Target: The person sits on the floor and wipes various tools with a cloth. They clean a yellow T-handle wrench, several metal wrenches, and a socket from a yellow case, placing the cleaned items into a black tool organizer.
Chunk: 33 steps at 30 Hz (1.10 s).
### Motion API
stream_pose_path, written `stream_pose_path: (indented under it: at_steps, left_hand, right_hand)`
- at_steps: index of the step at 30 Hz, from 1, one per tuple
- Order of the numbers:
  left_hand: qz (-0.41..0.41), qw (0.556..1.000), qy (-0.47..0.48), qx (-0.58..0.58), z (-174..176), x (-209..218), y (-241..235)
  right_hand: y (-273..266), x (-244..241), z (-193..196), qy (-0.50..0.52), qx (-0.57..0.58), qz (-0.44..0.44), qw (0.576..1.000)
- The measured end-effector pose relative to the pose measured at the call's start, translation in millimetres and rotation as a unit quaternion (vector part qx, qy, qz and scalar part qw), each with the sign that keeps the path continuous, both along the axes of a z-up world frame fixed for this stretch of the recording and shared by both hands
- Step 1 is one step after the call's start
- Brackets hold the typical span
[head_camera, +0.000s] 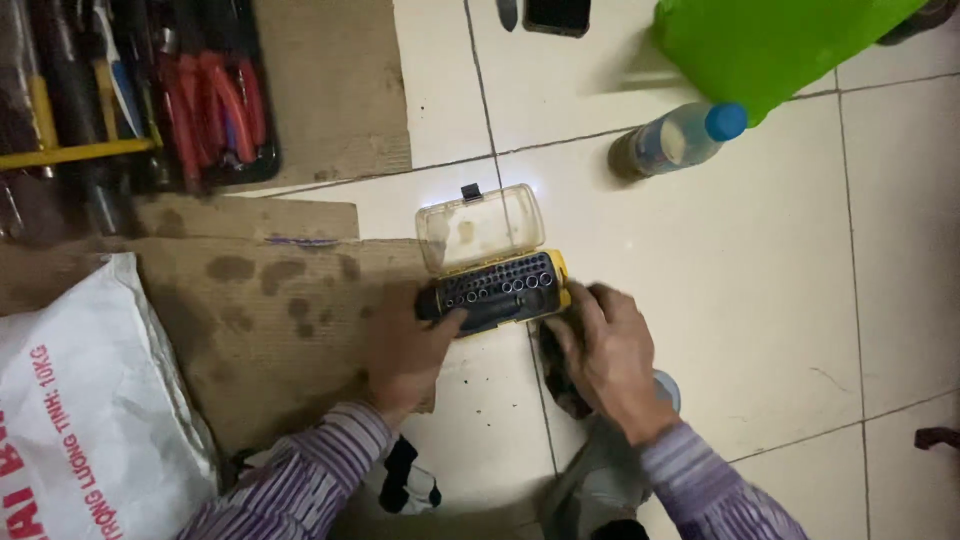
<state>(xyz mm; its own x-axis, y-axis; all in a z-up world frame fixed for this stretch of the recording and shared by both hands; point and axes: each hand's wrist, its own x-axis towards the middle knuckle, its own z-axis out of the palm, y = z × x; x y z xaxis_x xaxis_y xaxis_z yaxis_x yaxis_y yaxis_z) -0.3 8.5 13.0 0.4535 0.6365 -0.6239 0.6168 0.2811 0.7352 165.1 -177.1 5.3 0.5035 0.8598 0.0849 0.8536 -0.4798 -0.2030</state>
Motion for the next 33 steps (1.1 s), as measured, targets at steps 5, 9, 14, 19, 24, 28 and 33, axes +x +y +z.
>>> stream_pose_path:
  at_steps: [5, 9, 14, 19, 24, 28, 33]
  left_hand:
    - [-0.272, 0.896, -0.004, 0.351, -20.9, 15.2, -0.6]
    - [-0.303, 0.888, -0.004, 0.345, -54.6, 20.2, -5.5]
    - [-0.334, 0.881, -0.060, 0.329, -69.4, 19.1, -7.2]
    - [-0.352, 0.857, -0.039, 0.374, -64.5, 16.4, -3.7]
    - [-0.353, 0.862, -0.047, 0.361, -64.2, 13.0, -5.9]
    - [-0.337, 0.876, -0.070, 0.337, -62.9, 14.5, -4.2]
    - [-0.347, 0.856, -0.053, 0.379, -68.7, 14.8, -4.3]
  right_hand:
    - [42.7, 13.2, -20.5, -0.057, 0.033, 0.074, 0.995]
    - [35.4, 22.0, -39.6, -0.064, -0.046, 0.109, 0.991]
    - [25.4, 25.5, -41.8, -0.103, -0.047, 0.133, 0.985]
    - [32.4, 19.3, -37.0, -0.094, -0.042, 0.072, 0.992]
    - [23.1, 21.6, -42.2, -0.061, -0.050, 0.018, 0.997]
    - [24.9, 20.6, -38.3, 0.008, -0.031, 0.010, 0.999]
    - [21.2, 25.8, -47.1, 0.044, -0.027, 0.005, 0.999]
